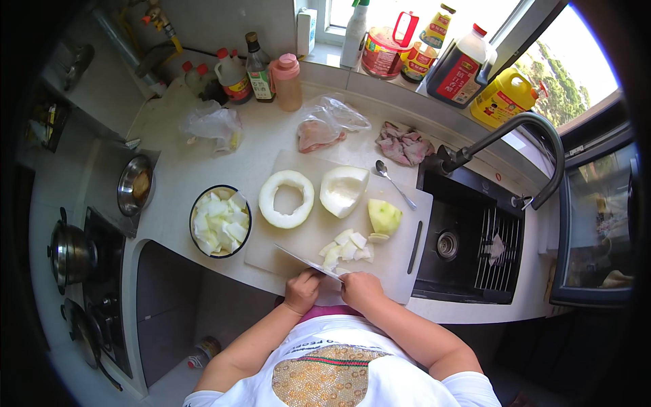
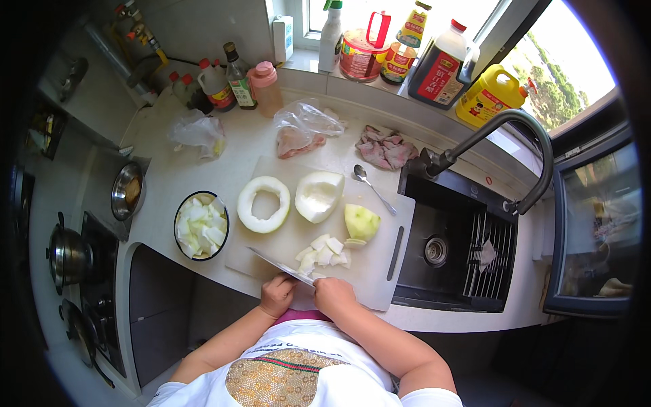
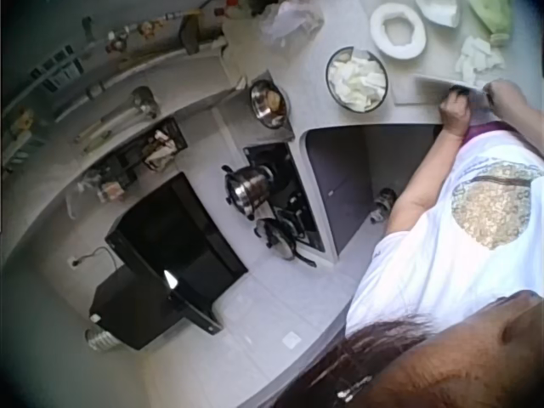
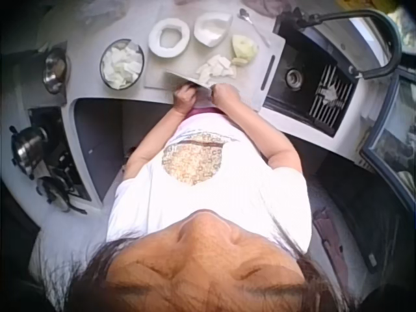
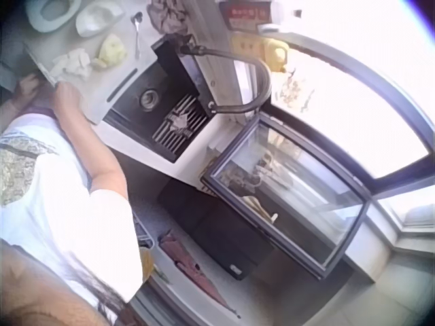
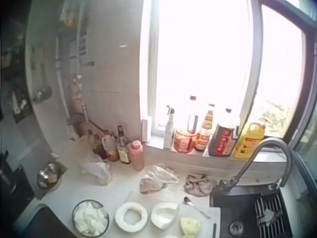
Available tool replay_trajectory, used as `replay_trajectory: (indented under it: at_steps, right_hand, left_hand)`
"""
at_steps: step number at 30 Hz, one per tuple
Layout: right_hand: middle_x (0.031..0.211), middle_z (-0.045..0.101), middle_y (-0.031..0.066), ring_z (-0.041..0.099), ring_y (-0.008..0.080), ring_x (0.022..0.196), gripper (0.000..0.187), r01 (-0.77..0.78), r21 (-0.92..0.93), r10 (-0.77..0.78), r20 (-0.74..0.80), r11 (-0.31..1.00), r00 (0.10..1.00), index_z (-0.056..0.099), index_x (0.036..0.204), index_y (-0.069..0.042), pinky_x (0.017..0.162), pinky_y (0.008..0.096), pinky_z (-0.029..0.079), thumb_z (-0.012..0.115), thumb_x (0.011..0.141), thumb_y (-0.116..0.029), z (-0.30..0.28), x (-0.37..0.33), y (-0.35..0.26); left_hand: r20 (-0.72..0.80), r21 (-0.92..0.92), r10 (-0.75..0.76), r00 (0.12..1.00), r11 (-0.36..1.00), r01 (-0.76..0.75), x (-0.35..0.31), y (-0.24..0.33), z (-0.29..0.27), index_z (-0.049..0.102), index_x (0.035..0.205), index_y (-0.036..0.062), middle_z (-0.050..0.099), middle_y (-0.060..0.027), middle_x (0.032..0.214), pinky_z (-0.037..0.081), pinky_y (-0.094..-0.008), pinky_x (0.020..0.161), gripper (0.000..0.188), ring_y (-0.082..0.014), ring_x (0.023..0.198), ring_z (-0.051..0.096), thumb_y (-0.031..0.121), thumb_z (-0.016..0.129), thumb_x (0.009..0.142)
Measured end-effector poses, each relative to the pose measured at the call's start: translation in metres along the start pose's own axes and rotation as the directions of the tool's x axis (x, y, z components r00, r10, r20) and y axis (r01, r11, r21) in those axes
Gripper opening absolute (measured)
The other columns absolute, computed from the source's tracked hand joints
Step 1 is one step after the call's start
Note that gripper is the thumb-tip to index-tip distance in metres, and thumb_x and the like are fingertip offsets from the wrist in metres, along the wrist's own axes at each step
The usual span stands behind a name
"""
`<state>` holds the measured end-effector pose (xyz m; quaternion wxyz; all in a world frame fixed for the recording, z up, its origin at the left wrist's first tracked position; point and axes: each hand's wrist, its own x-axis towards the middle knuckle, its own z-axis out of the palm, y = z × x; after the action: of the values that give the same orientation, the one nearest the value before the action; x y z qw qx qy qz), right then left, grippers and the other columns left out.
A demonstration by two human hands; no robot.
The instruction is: The person chops a large white vegetable into cubes on a cutting board using a cleaver and transfers the pieces into a bowl. They then open a drawer to retrieve a metal bowl and place it on the counter.
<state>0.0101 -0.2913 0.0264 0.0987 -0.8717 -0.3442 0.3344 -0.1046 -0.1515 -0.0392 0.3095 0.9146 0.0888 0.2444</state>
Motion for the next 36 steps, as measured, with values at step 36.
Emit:
replay_trajectory:
  at_steps: [36]
  right_hand:
    - [0.08,0.069,0.018,0.066,0.0372,0.075,0.023,0.015,0.017,-0.015,0.003,1.0,1.0,0.074,0.097,-0.015,0.071,0.0482,0.054,0.058,0.081,-0.019,0.004,0.011,0.001]
  left_hand:
    - [0.007,-0.06,-0.001,1.0,0.998,0.002,-0.004,-0.005,0.002,0.07,0.085,0.0079,0.068,-0.0081,0.088,0.056,-0.0352,0.062,0.017,-0.0264,0.072,0.068,-0.001,0.065,0.072]
